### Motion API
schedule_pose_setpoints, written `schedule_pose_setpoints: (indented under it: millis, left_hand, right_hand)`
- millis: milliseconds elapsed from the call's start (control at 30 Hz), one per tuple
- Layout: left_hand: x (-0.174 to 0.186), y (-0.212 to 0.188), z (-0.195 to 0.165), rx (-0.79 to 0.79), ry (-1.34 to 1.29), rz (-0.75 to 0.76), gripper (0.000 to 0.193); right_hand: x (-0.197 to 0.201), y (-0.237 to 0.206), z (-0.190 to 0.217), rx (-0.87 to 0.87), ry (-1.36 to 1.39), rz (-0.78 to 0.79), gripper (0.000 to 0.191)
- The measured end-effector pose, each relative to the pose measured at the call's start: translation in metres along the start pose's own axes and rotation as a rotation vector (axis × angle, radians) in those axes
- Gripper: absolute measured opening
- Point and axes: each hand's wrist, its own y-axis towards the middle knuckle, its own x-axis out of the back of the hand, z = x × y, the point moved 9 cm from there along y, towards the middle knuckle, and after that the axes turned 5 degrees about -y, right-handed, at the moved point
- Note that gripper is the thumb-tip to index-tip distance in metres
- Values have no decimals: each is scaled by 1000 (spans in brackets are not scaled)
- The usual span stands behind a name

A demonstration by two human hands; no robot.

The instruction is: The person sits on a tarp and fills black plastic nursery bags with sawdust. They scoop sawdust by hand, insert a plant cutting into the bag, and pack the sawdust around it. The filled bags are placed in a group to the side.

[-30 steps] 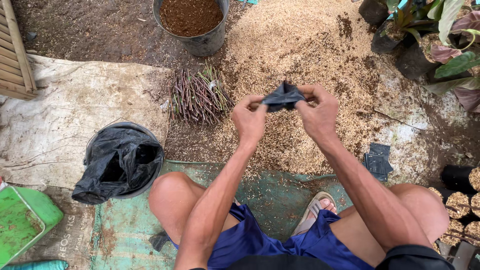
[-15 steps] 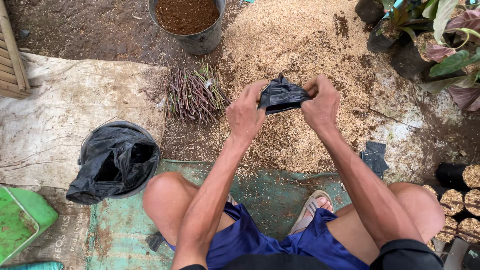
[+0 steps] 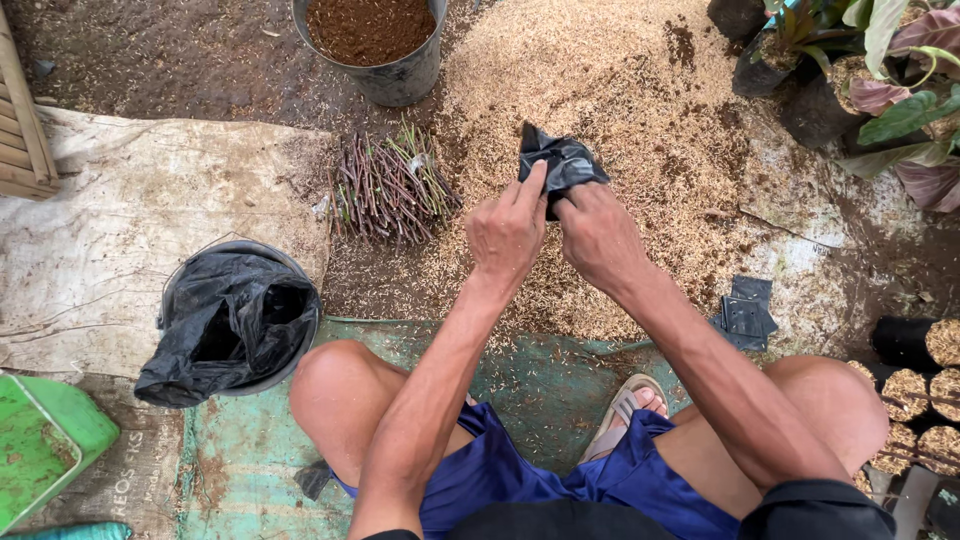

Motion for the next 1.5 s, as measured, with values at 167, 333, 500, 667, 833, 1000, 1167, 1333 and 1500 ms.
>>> schedule_pose_setpoints:
  millis: [167, 333, 500, 667, 833, 1000, 1167, 1333, 1500]
  left_hand:
    - [-5, -8, 4, -12, -75, -25, 36]
    - [-9, -13, -9, -80, -15, 9, 41]
    - [-9, -13, -15, -106, -36, 33, 43]
    - [-22, -21, -23, -212, 3, 81, 37]
    - [-33, -30, -16, -221, -15, 57, 41]
    - [-37, -31, -10, -234, 46, 48, 42]
    - [-29, -34, -18, -246, -34, 38, 50]
    - [-18, -32, -30, -272, 6, 38, 56]
    - [-5, -30, -38, -272, -79, 24, 63]
  right_hand:
    - [-16, -9, -5, -31, 170, -21, 19]
    - [-60, -16, -33, -329, 150, 282, 12]
    - [-35, -14, -23, -138, 208, -122, 5]
    - [-81, -19, -43, -442, 545, 210, 9]
    - [-56, -21, -54, -514, 563, -246, 16]
    - [-77, -25, -61, -697, 352, -21, 13]
    - [-100, -41, -77, -1088, 1515, -459, 10]
    - [-119, -34, -57, -1194, 2135, -450, 15]
    - [-99, -33, -69, -1170, 1984, -407, 24]
